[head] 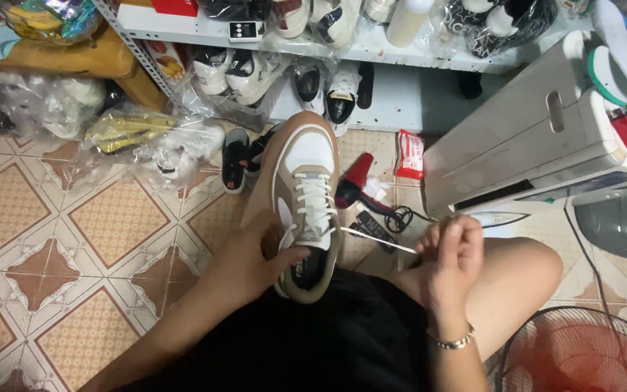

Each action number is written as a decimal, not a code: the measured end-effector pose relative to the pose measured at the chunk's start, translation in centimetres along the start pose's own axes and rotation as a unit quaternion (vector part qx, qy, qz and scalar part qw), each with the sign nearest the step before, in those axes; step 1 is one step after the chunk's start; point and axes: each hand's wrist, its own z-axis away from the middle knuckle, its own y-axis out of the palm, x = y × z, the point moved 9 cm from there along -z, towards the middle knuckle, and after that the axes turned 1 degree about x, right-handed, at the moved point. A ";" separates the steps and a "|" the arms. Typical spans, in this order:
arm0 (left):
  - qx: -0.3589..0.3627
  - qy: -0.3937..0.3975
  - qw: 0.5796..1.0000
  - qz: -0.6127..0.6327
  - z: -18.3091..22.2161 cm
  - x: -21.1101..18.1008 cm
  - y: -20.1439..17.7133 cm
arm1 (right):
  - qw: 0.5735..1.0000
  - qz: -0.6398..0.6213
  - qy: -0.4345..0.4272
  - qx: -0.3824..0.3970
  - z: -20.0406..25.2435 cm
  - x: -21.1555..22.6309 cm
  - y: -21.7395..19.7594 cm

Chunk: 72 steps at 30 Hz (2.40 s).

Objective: Cleaning and applying adhesive to a shoe in a workshop setting.

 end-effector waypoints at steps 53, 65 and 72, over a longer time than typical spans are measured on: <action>0.195 0.026 0.973 -0.119 -1.5 0.5 -4.6 | 0.767 0.545 -0.287 0.182 1.1 5.5 10.8; 0.046 0.012 0.906 0.420 -2.1 -2.0 2.3 | 0.962 -0.079 0.107 0.240 2.9 -3.7 11.4; -0.054 0.046 0.851 0.520 -3.9 2.0 2.3 | 0.978 -0.108 0.155 0.086 0.4 -6.8 8.6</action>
